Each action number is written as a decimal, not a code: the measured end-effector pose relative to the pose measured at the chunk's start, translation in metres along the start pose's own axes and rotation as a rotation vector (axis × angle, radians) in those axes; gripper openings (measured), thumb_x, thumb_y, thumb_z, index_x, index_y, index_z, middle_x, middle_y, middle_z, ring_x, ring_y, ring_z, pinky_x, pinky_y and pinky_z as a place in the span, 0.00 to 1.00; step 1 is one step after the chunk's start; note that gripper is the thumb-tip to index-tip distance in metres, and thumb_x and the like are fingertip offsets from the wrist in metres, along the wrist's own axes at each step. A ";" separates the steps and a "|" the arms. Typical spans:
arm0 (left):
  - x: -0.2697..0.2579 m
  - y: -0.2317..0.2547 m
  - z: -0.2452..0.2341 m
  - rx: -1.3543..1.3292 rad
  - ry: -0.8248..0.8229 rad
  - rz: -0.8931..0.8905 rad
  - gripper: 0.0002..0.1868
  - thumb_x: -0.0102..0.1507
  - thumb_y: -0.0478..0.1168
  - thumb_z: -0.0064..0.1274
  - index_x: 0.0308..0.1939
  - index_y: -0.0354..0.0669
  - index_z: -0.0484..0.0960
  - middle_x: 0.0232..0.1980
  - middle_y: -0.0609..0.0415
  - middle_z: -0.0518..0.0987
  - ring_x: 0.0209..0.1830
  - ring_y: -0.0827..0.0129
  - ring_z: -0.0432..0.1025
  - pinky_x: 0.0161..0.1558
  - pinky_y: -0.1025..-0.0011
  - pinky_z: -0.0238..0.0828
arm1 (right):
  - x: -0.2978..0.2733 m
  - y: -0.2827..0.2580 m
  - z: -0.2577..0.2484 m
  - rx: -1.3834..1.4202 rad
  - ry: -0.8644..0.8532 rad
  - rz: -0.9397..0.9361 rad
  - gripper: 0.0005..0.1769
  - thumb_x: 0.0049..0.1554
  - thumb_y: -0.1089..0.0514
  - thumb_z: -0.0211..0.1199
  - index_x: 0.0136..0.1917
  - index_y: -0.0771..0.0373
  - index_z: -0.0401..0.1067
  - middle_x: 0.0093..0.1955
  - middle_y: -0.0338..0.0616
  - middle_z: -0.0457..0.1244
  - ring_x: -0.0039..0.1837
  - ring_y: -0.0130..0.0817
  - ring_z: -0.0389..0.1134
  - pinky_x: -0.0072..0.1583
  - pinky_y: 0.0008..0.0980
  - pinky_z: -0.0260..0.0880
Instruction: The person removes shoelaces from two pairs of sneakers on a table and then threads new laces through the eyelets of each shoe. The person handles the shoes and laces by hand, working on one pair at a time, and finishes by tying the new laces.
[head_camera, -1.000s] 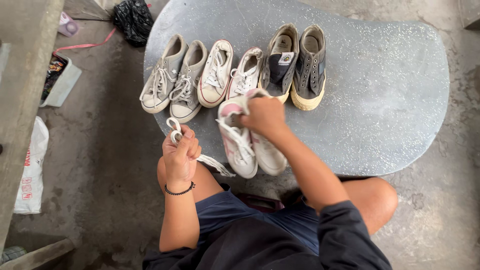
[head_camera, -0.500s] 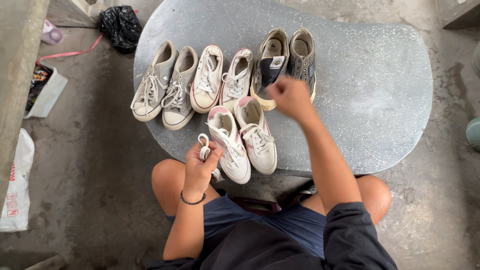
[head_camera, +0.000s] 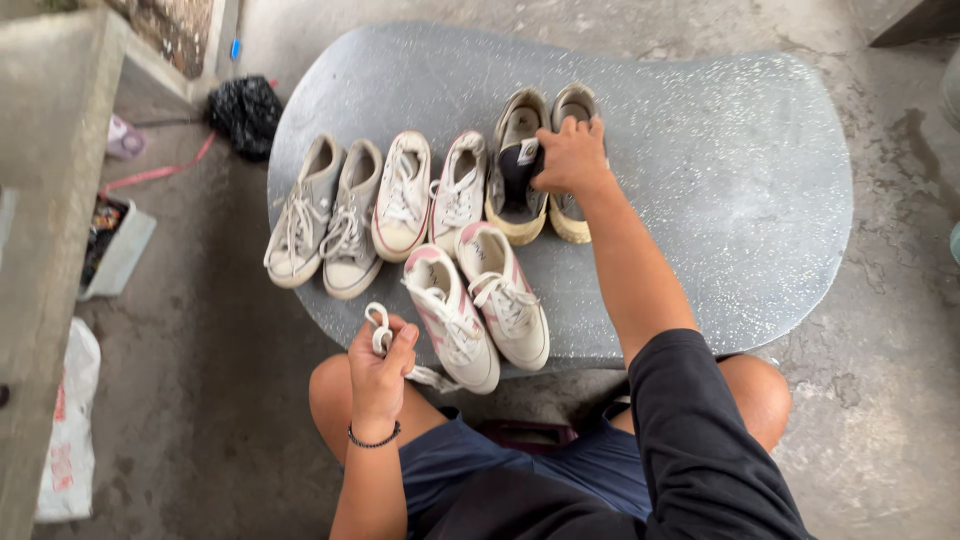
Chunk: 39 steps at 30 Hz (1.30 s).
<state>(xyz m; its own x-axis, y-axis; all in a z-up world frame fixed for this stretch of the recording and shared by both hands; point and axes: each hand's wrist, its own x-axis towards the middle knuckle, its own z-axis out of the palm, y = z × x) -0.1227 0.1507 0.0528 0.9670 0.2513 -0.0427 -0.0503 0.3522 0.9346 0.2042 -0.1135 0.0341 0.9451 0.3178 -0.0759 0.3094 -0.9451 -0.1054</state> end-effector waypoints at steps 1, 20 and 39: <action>0.002 -0.001 0.001 -0.012 0.002 -0.004 0.06 0.66 0.32 0.57 0.41 0.38 0.75 0.27 0.63 0.67 0.20 0.84 0.54 0.22 0.78 0.48 | 0.003 0.001 0.001 0.006 0.031 -0.018 0.37 0.42 0.43 0.70 0.65 0.53 0.70 0.60 0.57 0.61 0.68 0.53 0.59 0.70 0.60 0.43; 0.017 -0.011 0.002 -0.033 -0.086 -0.016 0.02 0.68 0.27 0.48 0.43 0.35 0.73 0.25 0.62 0.62 0.19 0.82 0.50 0.22 0.76 0.43 | -0.093 0.279 -0.021 -0.036 0.414 0.065 0.18 0.41 0.58 0.62 0.46 0.55 0.81 0.48 0.45 0.67 0.57 0.48 0.66 0.57 0.50 0.61; -0.006 -0.020 0.068 0.157 -0.321 -0.116 0.04 0.68 0.33 0.49 0.42 0.33 0.75 0.26 0.60 0.67 0.20 0.81 0.55 0.23 0.78 0.49 | -0.104 0.336 -0.002 0.152 0.343 0.235 0.25 0.47 0.67 0.59 0.58 0.57 0.78 0.60 0.40 0.65 0.66 0.45 0.59 0.64 0.51 0.52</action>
<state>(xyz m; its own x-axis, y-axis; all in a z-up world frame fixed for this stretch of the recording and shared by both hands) -0.1105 0.0809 0.0588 0.9943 -0.0863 -0.0623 0.0795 0.2126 0.9739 0.2097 -0.4642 0.0087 0.9761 0.0277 0.2157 0.0871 -0.9586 -0.2712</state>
